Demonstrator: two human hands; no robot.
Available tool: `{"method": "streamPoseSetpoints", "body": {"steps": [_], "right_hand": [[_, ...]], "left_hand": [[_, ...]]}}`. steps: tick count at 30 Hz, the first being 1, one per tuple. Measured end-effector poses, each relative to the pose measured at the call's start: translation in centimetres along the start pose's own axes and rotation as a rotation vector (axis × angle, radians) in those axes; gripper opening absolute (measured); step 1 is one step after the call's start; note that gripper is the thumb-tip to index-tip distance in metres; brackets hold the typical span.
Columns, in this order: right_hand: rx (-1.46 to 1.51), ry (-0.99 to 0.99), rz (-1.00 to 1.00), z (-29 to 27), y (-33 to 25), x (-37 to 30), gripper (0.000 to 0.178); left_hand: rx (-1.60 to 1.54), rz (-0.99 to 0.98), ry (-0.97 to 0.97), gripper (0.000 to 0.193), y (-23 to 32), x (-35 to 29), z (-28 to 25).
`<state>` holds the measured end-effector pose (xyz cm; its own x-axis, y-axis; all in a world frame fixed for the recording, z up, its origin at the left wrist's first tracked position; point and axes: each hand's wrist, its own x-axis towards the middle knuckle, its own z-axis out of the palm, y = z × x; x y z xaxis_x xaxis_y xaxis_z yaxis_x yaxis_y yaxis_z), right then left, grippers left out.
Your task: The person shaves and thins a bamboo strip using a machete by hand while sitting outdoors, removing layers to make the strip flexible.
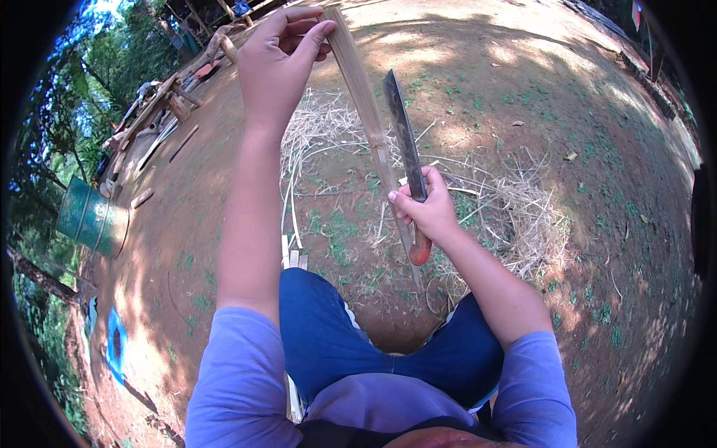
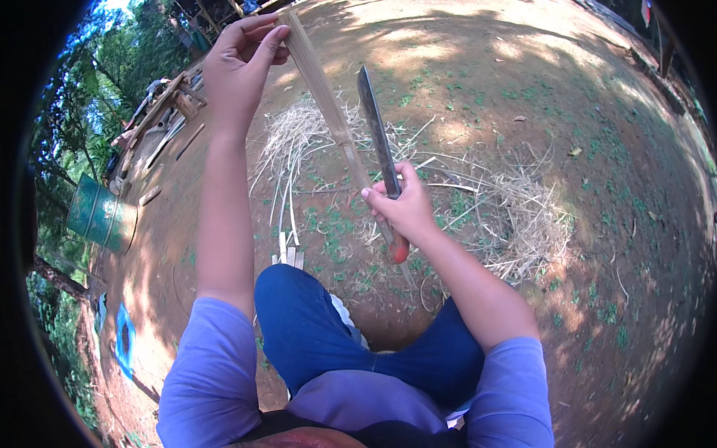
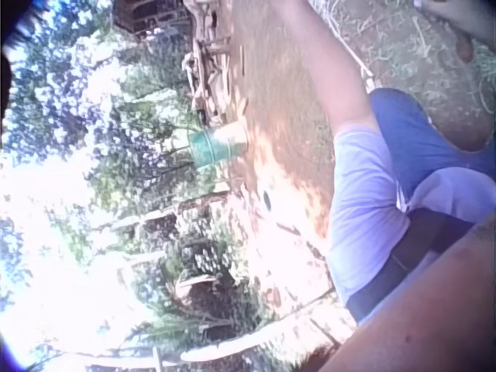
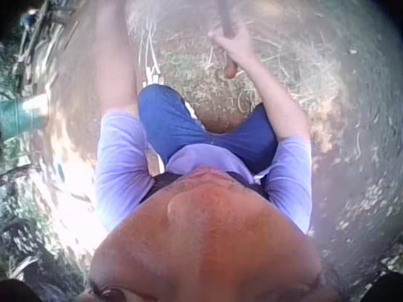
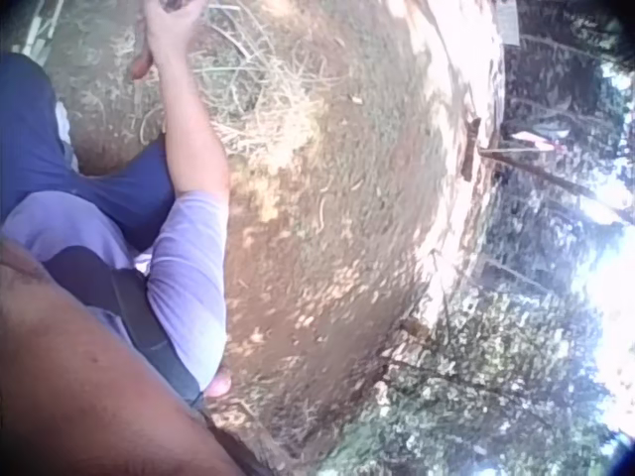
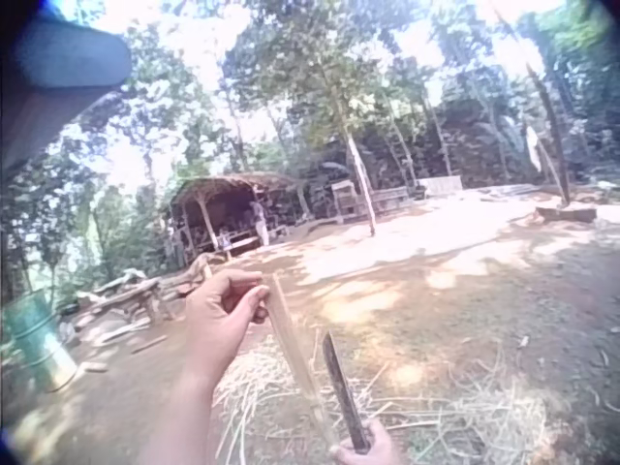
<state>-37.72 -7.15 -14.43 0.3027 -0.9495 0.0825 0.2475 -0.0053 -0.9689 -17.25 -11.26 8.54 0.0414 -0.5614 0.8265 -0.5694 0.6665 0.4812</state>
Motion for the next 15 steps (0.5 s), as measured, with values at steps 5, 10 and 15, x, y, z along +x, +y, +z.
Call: {"method": "streamPoseSetpoints", "body": {"steps": [5,10,15], "right_hand": [[-0.013,-0.028,0.036,0.2,0.4,-0.1,0.049],[-0.059,-0.035,0.086,0.1,0.1,-0.4,0.050],[-0.071,-0.077,0.106,-0.3,0.0,-0.6,0.053]], "left_hand": [[0.060,0.014,0.002,0.018,0.2,-0.3,-1.2],[0.341,0.178,0.044,0.014,0.6,-1.1,-1.2],[0.629,0.410,-0.050,0.010,0.5,-0.8,-2.0]]}}
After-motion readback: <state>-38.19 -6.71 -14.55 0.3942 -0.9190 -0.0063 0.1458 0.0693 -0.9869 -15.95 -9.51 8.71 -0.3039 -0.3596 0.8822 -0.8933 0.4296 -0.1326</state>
